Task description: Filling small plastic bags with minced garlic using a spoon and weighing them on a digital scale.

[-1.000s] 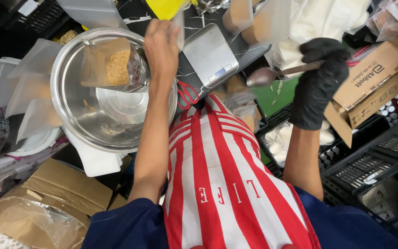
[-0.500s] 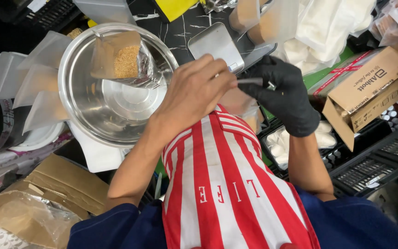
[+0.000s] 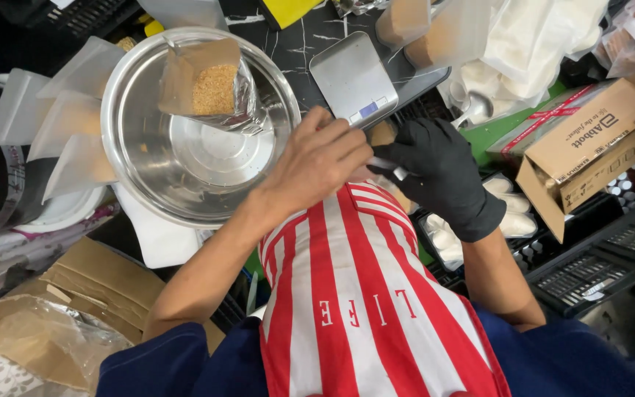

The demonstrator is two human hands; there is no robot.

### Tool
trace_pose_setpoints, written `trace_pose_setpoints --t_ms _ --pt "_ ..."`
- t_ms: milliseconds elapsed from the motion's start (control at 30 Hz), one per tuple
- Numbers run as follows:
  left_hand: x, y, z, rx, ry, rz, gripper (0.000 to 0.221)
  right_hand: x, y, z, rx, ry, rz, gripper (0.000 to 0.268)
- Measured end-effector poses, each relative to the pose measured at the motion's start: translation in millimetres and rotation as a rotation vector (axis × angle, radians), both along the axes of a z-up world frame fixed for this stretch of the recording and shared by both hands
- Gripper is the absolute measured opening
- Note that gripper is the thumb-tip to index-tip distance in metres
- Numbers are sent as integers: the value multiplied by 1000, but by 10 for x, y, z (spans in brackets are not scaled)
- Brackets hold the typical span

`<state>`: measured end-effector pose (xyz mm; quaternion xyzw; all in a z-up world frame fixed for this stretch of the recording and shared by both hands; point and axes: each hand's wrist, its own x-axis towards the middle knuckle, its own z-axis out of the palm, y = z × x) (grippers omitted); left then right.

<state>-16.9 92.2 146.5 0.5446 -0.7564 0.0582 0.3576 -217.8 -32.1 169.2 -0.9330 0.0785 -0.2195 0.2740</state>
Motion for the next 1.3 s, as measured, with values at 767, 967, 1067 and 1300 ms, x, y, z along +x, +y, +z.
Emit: trace_pose_setpoints --t_ms 767,967,1067,1300 --pt "1053 2773 -1413 -379 486 1735 44 1390 -629 -198 -146 45 -303 17" --pt "845 3539 -2688 231 1002 2317 118 2255 -1109 -1367 -238 -16 -323 22" --pt "830 3638 -2812 74 1038 2293 107 2560 -1129 -1747 -159 97 -302 21" --pt "761 3801 -2730 -186 1085 2350 78 2644 -1042 -1662 -96 188 -252 25"
